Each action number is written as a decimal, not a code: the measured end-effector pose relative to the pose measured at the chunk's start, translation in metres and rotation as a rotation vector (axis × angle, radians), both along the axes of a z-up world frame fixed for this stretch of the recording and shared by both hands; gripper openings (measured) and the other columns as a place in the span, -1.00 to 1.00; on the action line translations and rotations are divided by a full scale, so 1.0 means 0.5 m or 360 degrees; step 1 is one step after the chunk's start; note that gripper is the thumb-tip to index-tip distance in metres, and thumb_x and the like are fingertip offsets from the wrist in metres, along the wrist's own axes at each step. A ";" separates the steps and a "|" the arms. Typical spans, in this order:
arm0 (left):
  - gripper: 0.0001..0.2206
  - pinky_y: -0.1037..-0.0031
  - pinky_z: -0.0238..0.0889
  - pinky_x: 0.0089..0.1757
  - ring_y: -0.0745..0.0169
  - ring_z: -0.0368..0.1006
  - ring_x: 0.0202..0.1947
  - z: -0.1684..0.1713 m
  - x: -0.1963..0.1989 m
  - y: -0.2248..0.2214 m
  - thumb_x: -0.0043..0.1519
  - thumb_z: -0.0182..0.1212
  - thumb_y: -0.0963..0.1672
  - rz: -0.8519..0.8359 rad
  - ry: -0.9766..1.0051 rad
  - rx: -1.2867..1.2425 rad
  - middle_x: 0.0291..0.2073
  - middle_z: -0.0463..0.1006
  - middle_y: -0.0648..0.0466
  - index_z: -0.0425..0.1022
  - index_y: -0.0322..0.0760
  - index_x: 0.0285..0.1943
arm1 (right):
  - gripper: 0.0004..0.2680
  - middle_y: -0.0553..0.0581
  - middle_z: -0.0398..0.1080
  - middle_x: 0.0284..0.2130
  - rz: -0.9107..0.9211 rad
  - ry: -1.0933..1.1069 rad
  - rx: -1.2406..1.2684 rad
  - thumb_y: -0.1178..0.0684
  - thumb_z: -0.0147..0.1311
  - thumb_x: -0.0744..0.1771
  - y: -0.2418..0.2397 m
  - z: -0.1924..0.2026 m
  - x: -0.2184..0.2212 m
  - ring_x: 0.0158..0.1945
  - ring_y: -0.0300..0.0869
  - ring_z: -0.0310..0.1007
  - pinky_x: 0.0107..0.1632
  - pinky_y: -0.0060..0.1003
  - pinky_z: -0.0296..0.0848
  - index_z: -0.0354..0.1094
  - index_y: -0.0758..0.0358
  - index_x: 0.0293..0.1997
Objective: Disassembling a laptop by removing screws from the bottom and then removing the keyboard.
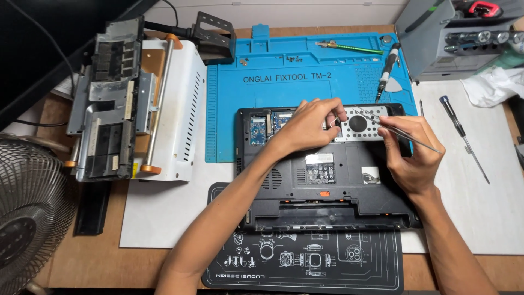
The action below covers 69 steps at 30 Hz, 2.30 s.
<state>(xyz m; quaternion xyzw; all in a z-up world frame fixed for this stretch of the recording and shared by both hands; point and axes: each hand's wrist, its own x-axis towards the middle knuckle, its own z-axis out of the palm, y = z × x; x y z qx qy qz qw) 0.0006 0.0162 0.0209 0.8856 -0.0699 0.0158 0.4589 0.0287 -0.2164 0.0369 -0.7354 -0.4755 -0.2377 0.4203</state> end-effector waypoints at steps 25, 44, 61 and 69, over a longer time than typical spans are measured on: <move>-0.83 0.04 0.09 0.13 0.18 0.43 -0.18 -0.018 -0.002 -0.004 0.19 0.12 -0.19 0.0004 -0.0057 0.0075 -0.50 0.39 0.23 0.40 -0.10 -0.05 | -0.90 0.42 0.52 -0.09 -0.0091 -0.0042 -0.0059 0.43 0.19 0.45 -0.008 -0.013 -0.002 -0.04 0.15 0.50 0.05 -0.10 0.47 0.43 0.58 0.07; -0.89 0.17 0.07 0.08 0.28 0.44 -0.26 -0.024 0.002 -0.002 0.20 0.13 -0.21 -0.0030 -0.0068 0.0003 -0.36 0.52 0.21 0.42 -0.09 -0.19 | -0.87 0.44 0.52 -0.09 -0.0032 -0.0027 -0.0048 0.48 0.21 0.42 -0.004 -0.006 -0.003 -0.02 0.16 0.54 0.07 -0.10 0.53 0.43 0.58 0.06; -0.81 0.10 0.05 0.15 0.33 0.40 -0.47 -0.009 -0.002 0.007 0.21 0.05 -0.28 -0.0179 -0.0055 -0.0048 -0.50 0.55 0.22 0.46 -0.13 -0.14 | -0.84 0.44 0.52 -0.10 0.0055 -0.0029 -0.0052 0.49 0.24 0.39 -0.006 -0.012 0.001 -0.03 0.16 0.56 0.07 -0.12 0.57 0.41 0.59 0.04; -0.82 0.43 0.19 -0.34 0.26 0.40 -0.39 -0.010 0.006 0.015 0.20 -0.07 -0.28 -0.0108 -0.0095 -0.0260 -0.36 0.56 0.07 0.49 -0.29 -0.23 | -0.88 0.45 0.49 -0.13 0.0145 -0.0018 -0.0058 0.47 0.20 0.37 -0.002 0.003 -0.006 -0.08 0.11 0.55 0.06 -0.15 0.56 0.45 0.56 -0.04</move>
